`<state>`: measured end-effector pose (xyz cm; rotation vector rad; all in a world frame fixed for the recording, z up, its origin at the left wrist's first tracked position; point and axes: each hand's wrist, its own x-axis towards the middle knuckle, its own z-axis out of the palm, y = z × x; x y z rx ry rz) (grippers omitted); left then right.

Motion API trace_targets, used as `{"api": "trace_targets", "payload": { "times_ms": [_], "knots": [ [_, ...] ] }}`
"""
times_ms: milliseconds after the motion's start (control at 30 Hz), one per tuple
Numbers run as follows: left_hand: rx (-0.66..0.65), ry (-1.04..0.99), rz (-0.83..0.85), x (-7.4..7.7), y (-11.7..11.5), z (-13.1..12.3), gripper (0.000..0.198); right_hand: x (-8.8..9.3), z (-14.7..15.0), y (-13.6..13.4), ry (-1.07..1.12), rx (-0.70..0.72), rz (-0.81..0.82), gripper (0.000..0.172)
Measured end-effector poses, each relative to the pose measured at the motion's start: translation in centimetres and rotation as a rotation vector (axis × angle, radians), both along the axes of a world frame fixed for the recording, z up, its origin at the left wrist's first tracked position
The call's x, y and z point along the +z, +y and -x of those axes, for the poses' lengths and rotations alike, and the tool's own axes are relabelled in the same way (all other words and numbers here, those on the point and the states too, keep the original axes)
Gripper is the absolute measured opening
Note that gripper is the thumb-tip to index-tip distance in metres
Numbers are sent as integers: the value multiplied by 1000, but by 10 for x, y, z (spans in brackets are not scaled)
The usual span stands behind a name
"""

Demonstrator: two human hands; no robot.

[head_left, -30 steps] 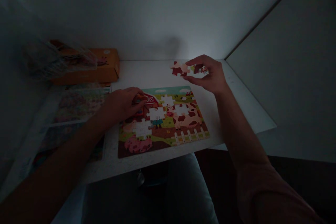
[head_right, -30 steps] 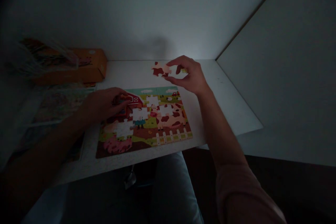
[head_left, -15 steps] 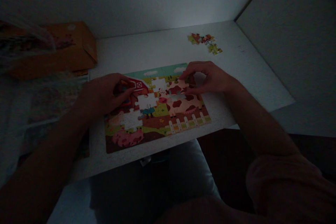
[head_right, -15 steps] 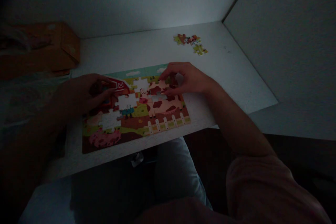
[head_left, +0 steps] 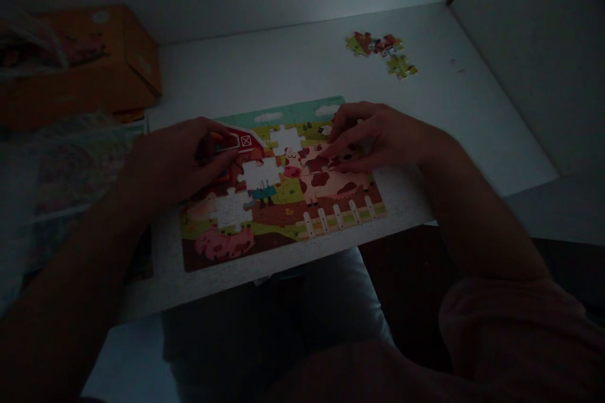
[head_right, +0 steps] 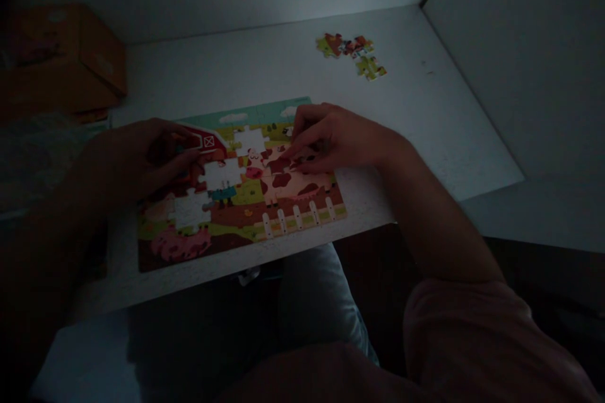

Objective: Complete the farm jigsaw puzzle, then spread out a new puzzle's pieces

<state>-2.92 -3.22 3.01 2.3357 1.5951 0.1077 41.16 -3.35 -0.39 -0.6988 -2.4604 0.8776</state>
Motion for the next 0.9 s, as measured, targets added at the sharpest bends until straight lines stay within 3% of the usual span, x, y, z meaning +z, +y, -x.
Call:
{"api": "trace_targets", "payload": {
  "times_ms": [533, 667, 900],
  "knots": [
    [8, -2, 37, 5, -2, -3, 59, 4, 8, -6, 12, -33, 56, 32],
    [-7, -16, 68, 4, -1, -2, 63, 2, 6, -7, 10, -21, 17, 29],
    [-10, -1, 57, 4, -1, -2, 68, -2, 2, -4, 15, 53, -58, 38]
  ]
}}
